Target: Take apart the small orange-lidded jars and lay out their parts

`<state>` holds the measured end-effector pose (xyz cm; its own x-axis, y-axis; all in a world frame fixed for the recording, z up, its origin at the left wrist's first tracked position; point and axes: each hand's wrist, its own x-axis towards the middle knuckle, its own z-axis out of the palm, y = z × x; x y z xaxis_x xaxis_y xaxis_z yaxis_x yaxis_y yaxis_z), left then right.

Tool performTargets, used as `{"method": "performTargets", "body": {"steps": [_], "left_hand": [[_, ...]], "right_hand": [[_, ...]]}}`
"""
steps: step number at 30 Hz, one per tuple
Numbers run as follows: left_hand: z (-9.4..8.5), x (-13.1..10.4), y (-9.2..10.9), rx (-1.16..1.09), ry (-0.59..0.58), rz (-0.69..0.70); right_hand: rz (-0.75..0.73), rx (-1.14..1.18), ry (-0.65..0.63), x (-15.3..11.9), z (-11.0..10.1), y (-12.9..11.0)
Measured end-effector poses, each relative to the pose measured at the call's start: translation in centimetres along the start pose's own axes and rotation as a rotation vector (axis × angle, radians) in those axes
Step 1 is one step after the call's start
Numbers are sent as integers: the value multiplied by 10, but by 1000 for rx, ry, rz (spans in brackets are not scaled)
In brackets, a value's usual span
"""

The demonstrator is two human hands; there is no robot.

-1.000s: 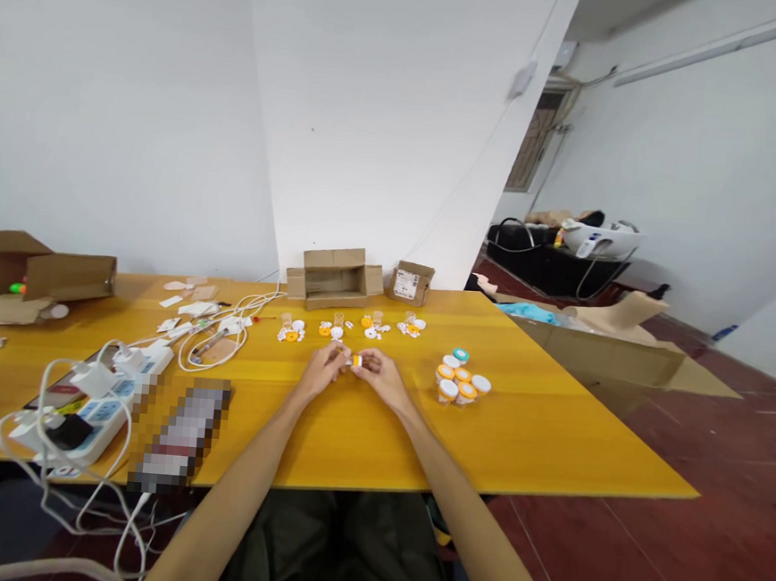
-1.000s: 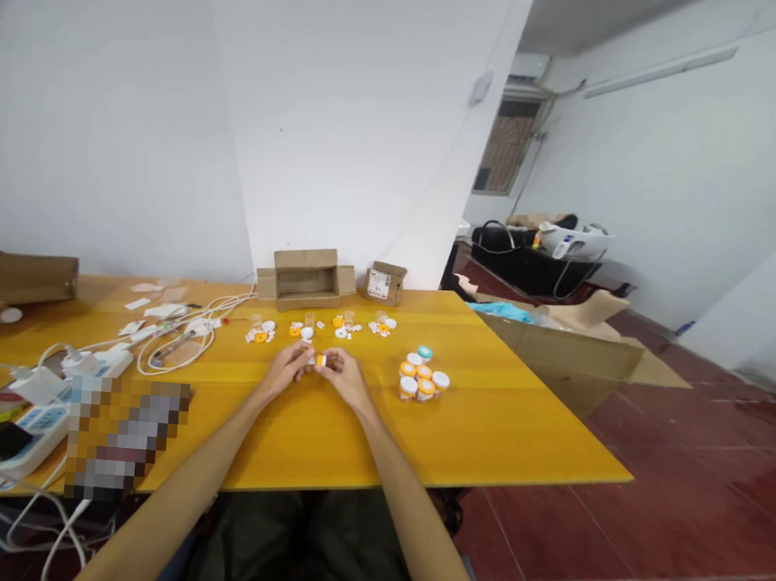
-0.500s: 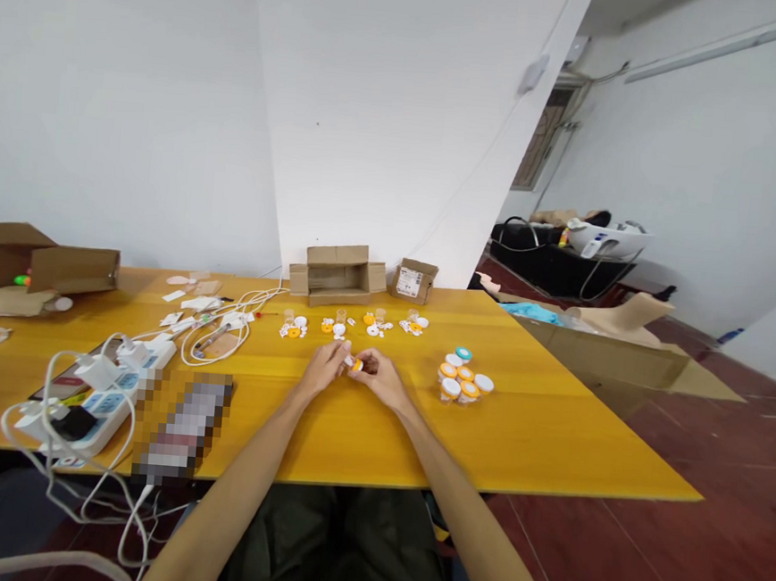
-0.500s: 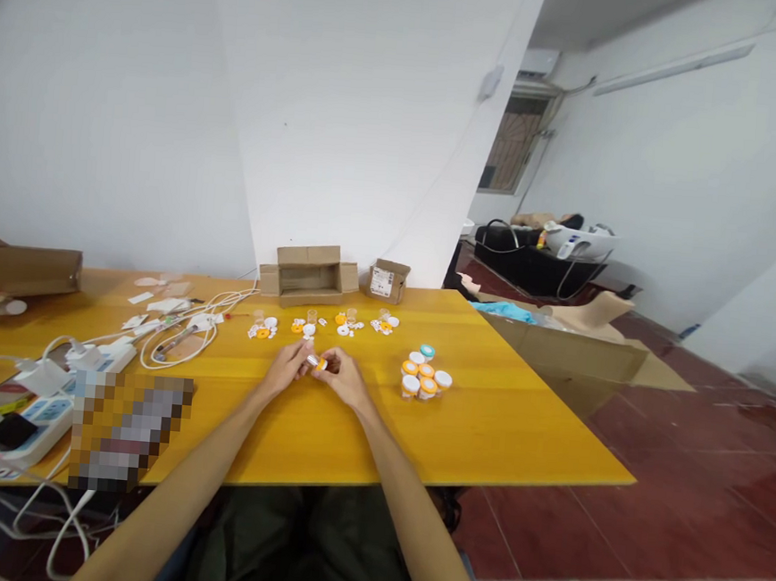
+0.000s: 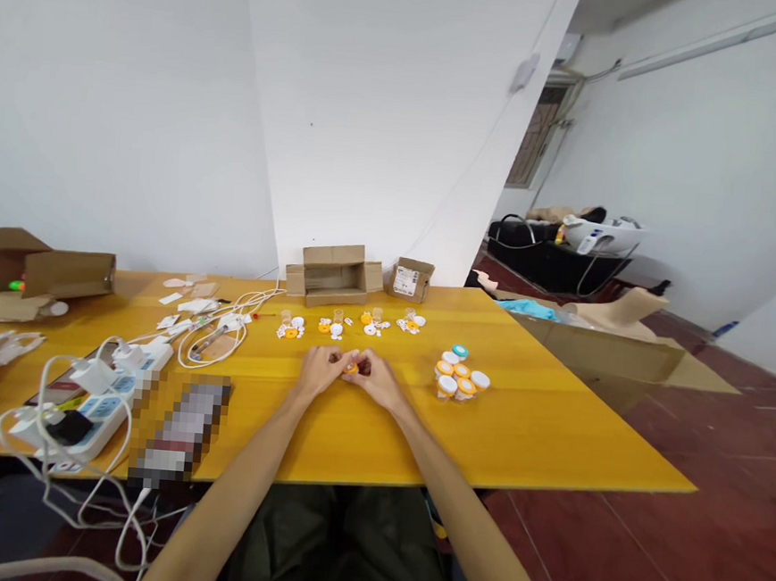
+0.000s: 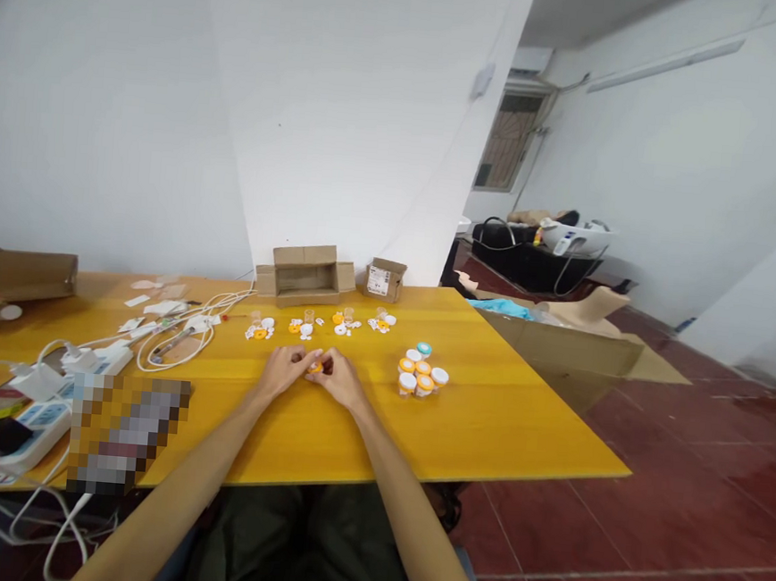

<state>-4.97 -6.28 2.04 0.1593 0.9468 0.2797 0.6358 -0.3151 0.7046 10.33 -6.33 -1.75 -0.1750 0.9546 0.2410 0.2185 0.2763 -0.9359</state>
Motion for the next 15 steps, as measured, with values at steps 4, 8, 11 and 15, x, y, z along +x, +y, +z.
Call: {"method": "performTargets", "body": {"steps": [4, 8, 11, 15], "left_hand": [[0, -2, -1, 65, -5, 24], [1, -3, -6, -58, -93, 152], [2, -1, -11, -125, -142, 190], [4, 1, -15, -81, -103, 162]], "right_hand": [[1, -32, 27, 1, 1, 1], [-33, -52, 45, 2, 0, 4], [-64, -89, 77, 4, 0, 9], [-116, -205, 87, 5, 1, 12]]}}
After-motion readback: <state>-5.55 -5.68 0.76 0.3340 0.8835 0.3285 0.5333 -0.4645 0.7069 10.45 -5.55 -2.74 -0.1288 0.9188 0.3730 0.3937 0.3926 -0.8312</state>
